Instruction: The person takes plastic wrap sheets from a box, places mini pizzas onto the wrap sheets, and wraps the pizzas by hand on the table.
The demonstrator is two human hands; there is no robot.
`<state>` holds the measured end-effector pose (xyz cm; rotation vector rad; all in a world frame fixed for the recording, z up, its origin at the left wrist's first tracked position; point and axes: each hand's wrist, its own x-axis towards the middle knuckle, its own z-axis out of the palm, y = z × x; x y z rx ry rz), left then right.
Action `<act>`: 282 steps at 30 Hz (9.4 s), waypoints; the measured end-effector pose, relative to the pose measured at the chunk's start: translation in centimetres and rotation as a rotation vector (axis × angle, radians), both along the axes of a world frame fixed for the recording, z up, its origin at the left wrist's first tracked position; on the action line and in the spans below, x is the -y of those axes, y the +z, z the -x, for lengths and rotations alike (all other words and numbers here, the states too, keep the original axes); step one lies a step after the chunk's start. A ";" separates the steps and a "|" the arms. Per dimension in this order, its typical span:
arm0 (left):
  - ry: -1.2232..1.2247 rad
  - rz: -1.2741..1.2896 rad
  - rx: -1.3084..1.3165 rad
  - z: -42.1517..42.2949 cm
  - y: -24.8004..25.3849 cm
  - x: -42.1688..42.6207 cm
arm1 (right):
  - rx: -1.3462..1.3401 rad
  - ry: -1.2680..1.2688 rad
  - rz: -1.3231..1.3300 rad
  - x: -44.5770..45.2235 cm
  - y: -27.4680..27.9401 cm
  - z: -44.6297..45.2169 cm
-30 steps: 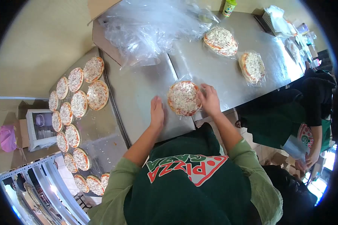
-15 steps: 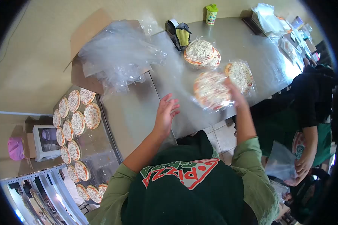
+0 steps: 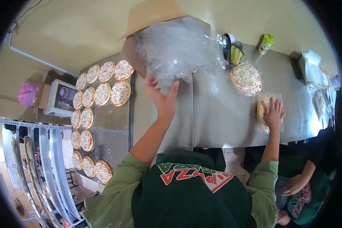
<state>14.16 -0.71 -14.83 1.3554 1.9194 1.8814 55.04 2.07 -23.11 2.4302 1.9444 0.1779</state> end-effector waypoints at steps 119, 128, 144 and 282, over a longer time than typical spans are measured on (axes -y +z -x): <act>-1.183 0.481 -0.171 1.0 3.9 4.4 | -1.569 0.418 0.558 10.5 11.7 20.7; -0.860 0.095 -0.162 0.0 2.9 8.7 | -2.036 -0.043 0.056 12.8 11.4 24.0; -1.037 0.634 0.926 0.3 -0.7 7.2 | -1.002 0.210 -0.393 13.7 9.4 22.7; -0.699 0.804 0.889 6.2 -17.0 9.9 | -0.548 0.358 -0.314 10.9 -3.0 19.0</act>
